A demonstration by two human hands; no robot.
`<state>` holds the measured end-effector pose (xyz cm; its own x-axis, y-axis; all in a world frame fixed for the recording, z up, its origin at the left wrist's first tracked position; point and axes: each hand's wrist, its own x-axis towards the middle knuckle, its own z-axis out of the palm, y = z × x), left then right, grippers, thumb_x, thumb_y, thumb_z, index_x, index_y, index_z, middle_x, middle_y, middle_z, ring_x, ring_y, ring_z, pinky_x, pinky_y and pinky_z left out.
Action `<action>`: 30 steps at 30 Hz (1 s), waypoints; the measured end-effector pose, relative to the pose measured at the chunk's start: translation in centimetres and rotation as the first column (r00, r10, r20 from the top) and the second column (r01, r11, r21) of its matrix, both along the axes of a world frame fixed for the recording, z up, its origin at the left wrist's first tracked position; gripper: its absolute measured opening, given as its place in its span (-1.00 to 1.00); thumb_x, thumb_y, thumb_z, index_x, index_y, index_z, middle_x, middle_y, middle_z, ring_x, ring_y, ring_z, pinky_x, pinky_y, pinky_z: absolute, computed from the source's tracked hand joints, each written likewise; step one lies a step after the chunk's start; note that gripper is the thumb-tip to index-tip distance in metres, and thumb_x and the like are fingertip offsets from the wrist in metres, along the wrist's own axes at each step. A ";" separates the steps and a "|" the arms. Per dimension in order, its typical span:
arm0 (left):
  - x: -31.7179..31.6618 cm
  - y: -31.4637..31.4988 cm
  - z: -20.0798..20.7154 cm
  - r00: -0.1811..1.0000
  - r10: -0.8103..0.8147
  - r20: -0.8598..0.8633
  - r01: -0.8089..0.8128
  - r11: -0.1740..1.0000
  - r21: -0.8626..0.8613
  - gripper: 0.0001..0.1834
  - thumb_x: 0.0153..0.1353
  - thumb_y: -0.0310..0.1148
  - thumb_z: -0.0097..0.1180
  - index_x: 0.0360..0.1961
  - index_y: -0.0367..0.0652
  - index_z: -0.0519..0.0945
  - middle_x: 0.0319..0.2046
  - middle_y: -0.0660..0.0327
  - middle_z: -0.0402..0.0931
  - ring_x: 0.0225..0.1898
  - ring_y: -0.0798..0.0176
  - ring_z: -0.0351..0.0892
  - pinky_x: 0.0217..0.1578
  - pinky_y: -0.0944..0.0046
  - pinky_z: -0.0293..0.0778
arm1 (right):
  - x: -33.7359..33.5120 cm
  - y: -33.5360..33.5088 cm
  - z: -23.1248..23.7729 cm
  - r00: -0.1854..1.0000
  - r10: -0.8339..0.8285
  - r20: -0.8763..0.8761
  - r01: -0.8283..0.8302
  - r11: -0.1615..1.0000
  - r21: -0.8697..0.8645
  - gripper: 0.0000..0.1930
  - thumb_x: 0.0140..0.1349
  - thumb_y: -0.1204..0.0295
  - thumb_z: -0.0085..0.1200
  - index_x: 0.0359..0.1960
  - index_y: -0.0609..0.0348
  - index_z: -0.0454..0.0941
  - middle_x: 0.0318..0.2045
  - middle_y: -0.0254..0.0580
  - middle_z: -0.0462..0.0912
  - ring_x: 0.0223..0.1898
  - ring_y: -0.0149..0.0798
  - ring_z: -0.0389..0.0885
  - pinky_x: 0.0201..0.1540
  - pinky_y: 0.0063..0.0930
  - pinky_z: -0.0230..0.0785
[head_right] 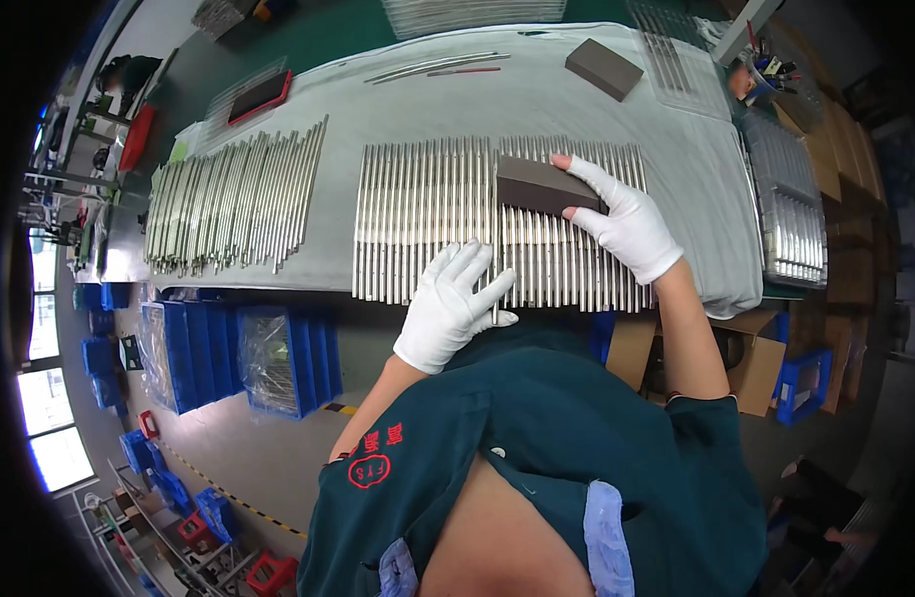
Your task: Sand or polish metal rods using a sanding block.
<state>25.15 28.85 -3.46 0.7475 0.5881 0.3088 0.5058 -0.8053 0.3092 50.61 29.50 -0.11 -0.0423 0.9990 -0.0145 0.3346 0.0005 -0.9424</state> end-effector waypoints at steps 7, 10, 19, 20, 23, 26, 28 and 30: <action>-0.1 0.2 -0.3 1.000 -0.027 0.007 0.027 1.000 0.000 -0.44 -0.11 -0.03 0.26 -0.08 -0.08 0.54 -0.03 -0.01 0.47 0.09 -0.04 0.41 0.12 0.00 0.28 | -2.6 2.9 0.5 0.947 0.270 0.177 -0.268 0.963 -0.036 -0.44 0.06 0.65 0.16 0.17 0.07 0.44 0.08 -0.20 0.53 0.13 -0.25 0.46 0.22 -0.46 0.25; -0.2 0.2 -0.4 1.000 -0.013 0.020 0.013 1.000 0.005 -0.44 -0.12 -0.03 0.26 -0.08 -0.08 0.54 -0.04 -0.02 0.47 0.09 -0.02 0.40 0.11 0.02 0.28 | 0.5 2.7 -0.1 0.965 0.212 0.152 -0.214 0.977 -0.006 -0.45 0.09 0.64 0.14 0.15 -0.12 0.48 -0.02 -0.21 0.54 -0.02 -0.25 0.53 0.10 -0.45 0.39; -0.2 0.1 -0.3 0.999 -0.013 0.042 0.012 1.000 0.024 -0.44 -0.15 -0.02 0.27 -0.11 -0.07 0.54 -0.06 0.02 0.47 0.07 0.02 0.42 0.10 0.02 0.28 | -1.4 3.1 0.4 0.930 0.215 0.297 -0.240 0.970 0.048 -0.46 0.10 0.53 0.16 0.16 -0.23 0.47 -0.19 -0.19 0.61 -0.01 -0.15 0.50 0.22 -0.36 0.25; -0.1 0.1 -0.2 0.999 -0.007 0.045 0.007 1.000 0.015 -0.44 -0.15 -0.02 0.27 -0.12 -0.07 0.54 -0.07 0.02 0.48 0.07 0.02 0.42 0.10 0.02 0.28 | -0.2 2.8 0.6 0.959 0.188 0.210 -0.190 0.982 -0.012 -0.46 0.09 0.54 0.16 0.15 -0.23 0.48 -0.22 -0.16 0.60 -0.02 -0.15 0.51 0.16 -0.40 0.31; 0.0 0.2 -0.3 0.999 -0.016 0.045 0.016 1.000 -0.001 -0.41 -0.16 -0.01 0.28 -0.08 -0.04 0.52 -0.05 0.01 0.47 0.06 -0.02 0.43 0.09 -0.01 0.30 | -0.4 2.7 0.1 0.951 0.161 0.263 -0.184 0.981 0.065 -0.47 0.09 0.55 0.16 0.13 -0.20 0.49 -0.19 -0.15 0.59 -0.10 -0.15 0.51 0.04 -0.42 0.38; 0.1 0.2 -0.4 0.998 -0.016 0.067 0.013 0.999 0.041 -0.42 -0.16 -0.01 0.28 -0.10 -0.08 0.53 -0.08 0.03 0.49 0.05 0.01 0.44 0.08 0.01 0.30 | -3.4 2.9 0.7 0.865 0.187 0.466 -0.244 0.968 0.064 -0.45 0.07 0.48 0.21 0.15 -0.26 0.47 -0.18 -0.13 0.60 -0.14 -0.08 0.50 0.02 -0.39 0.37; 0.0 0.2 -0.3 0.996 -0.015 0.088 0.008 0.997 0.074 -0.42 -0.18 -0.02 0.28 -0.12 -0.11 0.54 -0.10 0.03 0.49 0.03 0.03 0.44 0.07 0.03 0.31 | -2.8 2.9 0.0 0.875 0.169 0.454 -0.256 0.957 0.138 -0.45 0.07 0.51 0.20 0.14 -0.29 0.48 -0.13 -0.13 0.59 -0.11 -0.09 0.51 0.05 -0.39 0.37; 0.0 0.2 -0.3 0.997 -0.007 0.081 0.003 0.998 0.055 -0.42 -0.17 -0.01 0.28 -0.12 -0.11 0.54 -0.09 0.03 0.50 0.03 0.03 0.45 0.07 0.03 0.31 | -0.4 2.4 0.0 0.941 0.145 0.307 -0.171 0.984 0.058 -0.45 0.07 0.55 0.17 0.14 -0.25 0.49 -0.10 -0.14 0.59 -0.05 -0.14 0.52 0.09 -0.40 0.35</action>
<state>25.16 29.03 -3.79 0.7218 0.5649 0.3999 0.4768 -0.8247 0.3043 50.17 31.86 -0.13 -0.2059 0.9781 0.0315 0.5914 0.1500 -0.7923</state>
